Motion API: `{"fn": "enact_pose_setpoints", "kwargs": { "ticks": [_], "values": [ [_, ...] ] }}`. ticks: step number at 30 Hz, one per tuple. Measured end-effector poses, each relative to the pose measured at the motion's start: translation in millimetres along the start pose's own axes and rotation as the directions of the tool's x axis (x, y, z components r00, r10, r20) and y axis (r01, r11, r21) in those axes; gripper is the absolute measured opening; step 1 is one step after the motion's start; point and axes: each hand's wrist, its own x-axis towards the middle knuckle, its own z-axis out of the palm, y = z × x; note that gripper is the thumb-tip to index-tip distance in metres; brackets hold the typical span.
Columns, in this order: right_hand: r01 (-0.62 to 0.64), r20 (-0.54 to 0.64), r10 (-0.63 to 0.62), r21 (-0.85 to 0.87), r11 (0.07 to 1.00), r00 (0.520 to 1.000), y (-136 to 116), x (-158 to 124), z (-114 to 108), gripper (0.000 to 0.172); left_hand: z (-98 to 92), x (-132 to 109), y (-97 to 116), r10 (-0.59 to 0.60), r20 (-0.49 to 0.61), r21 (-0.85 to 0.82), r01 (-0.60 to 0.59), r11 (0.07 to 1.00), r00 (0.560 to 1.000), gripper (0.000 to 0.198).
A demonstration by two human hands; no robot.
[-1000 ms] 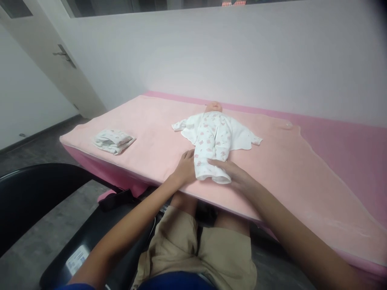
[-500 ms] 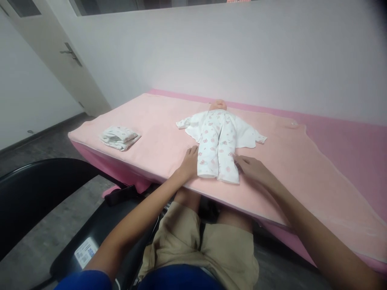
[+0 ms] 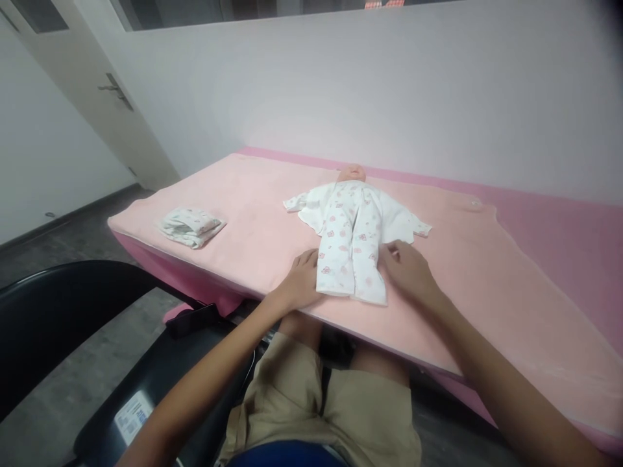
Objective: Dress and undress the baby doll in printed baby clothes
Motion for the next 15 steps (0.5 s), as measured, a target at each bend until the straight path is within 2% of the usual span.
{"fn": "enact_pose_setpoints", "kwargs": {
  "ticks": [2, 5, 9, 12, 15],
  "values": [
    [-0.050, 0.137, 0.046, 0.021, 0.999, 0.989, -2, -24, -5, 0.046, -4.8, -15, 8, 0.022, -0.001, -0.029, -0.022, 0.999, 1.000, 0.057],
    [-0.030, 0.277, 0.023, 0.022, 0.999, 0.960, -2, -56, -11, 0.052, -10.5, -35, 23, 0.015, -0.025, -0.095, -0.017, 0.995, 1.000, 0.053],
    [-0.039, 0.280, 0.025, 0.043, 0.998, 0.960, 2, -78, -11, 0.046, -10.1, -48, 36, -0.080, -0.106, -0.132, 0.065, 0.989, 0.991, 0.041],
    [-0.052, 0.283, 0.032, 0.062, 0.997, 0.958, 8, -82, -12, 0.042, -6.2, -50, 35, -0.154, -0.180, -0.127, 0.132, 0.983, 0.972, 0.023],
    [-0.041, 0.315, 0.008, 0.099, 0.994, 0.949, 14, -83, -16, 0.039, -4.4, -51, 31, -0.166, -0.206, -0.118, 0.144, 0.982, 0.964, 0.019]
  ]
}}
